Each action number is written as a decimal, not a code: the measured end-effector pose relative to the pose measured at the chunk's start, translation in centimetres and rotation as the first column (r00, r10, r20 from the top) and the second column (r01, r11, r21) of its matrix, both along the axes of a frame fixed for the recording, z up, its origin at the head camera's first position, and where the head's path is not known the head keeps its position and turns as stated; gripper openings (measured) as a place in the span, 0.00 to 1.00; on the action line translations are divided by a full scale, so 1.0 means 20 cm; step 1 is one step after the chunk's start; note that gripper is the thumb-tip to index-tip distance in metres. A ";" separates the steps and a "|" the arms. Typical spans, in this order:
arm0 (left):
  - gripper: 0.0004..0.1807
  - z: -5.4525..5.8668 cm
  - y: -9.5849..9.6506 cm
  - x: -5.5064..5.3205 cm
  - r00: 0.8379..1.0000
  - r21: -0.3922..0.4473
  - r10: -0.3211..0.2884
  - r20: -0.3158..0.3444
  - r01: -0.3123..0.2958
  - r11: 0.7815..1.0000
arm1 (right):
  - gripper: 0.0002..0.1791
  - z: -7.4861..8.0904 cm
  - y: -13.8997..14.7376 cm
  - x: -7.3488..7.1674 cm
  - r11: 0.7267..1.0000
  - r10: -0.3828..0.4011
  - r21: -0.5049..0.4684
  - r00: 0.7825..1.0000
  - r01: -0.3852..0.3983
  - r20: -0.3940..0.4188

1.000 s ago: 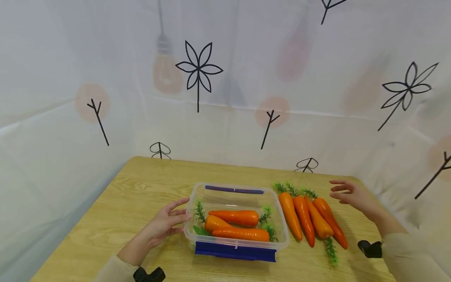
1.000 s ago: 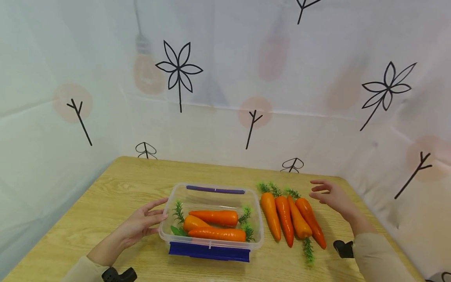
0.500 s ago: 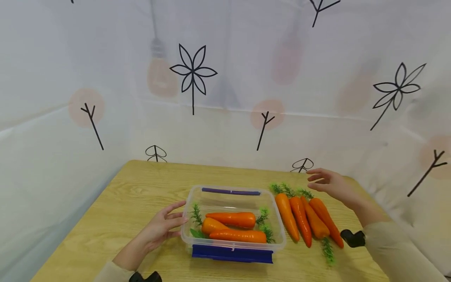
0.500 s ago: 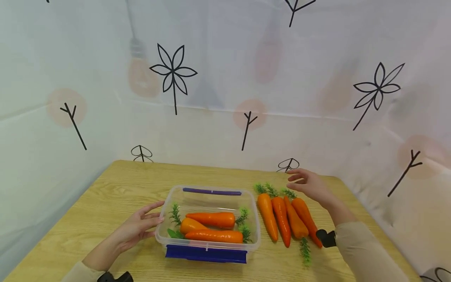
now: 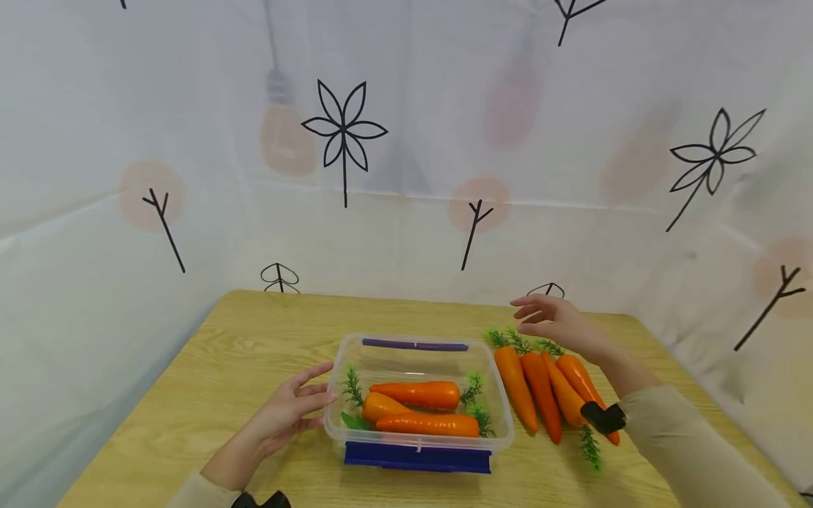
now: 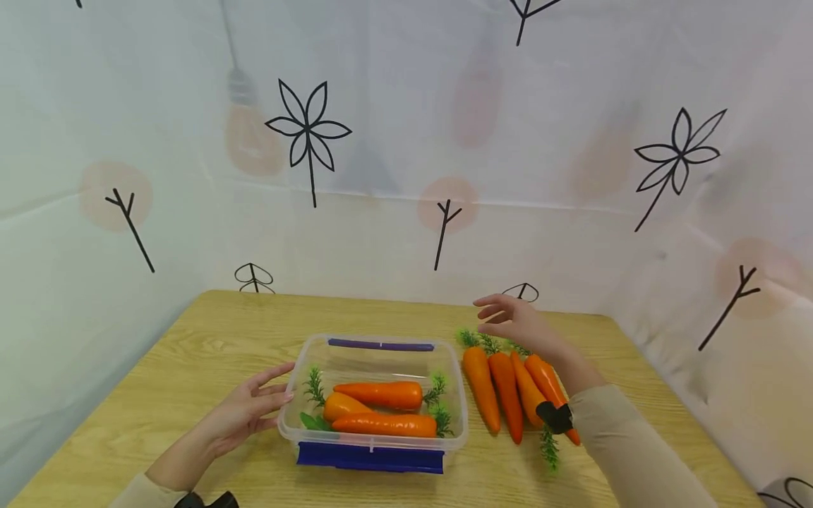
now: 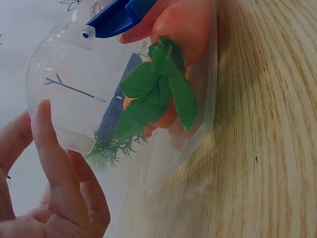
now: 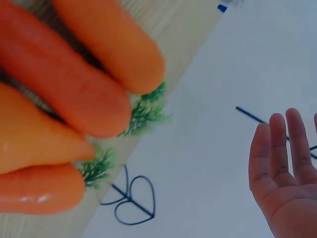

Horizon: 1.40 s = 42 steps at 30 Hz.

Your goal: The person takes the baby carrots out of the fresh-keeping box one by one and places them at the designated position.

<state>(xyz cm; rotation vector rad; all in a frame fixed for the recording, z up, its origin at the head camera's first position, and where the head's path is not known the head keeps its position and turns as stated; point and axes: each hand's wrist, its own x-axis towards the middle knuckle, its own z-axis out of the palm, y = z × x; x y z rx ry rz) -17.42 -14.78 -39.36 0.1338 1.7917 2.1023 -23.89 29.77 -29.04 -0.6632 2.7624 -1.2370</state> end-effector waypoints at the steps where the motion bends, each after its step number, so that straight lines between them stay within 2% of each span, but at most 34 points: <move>1: 0.39 0.00 0.00 0.00 1.000 0.001 0.000 0.000 0.000 1.000 | 0.25 0.00 -0.02 0.00 1.000 0.008 -0.004 1.000 -0.008 -0.001; 13: 0.40 -0.01 0.01 0.01 1.000 -0.001 0.002 -0.003 -0.002 1.000 | 0.23 0.01 -0.17 -0.03 0.997 0.072 0.015 0.997 -0.072 -0.004; 21: 0.39 -0.01 0.01 0.01 1.000 0.005 -0.005 -0.005 0.005 1.000 | 0.23 0.03 -0.30 -0.06 0.983 0.182 -0.017 0.982 -0.182 0.051; 29: 0.39 -0.01 0.02 0.00 1.000 -0.008 0.000 -0.005 0.000 1.000 | 0.23 0.01 -0.43 -0.09 0.943 0.334 -0.036 0.940 -0.332 0.077; 42: 0.39 -0.01 0.01 0.01 1.000 0.018 -0.010 -0.010 0.010 1.000 | 0.22 -0.04 -0.61 -0.15 0.887 0.443 0.038 0.871 -0.460 0.212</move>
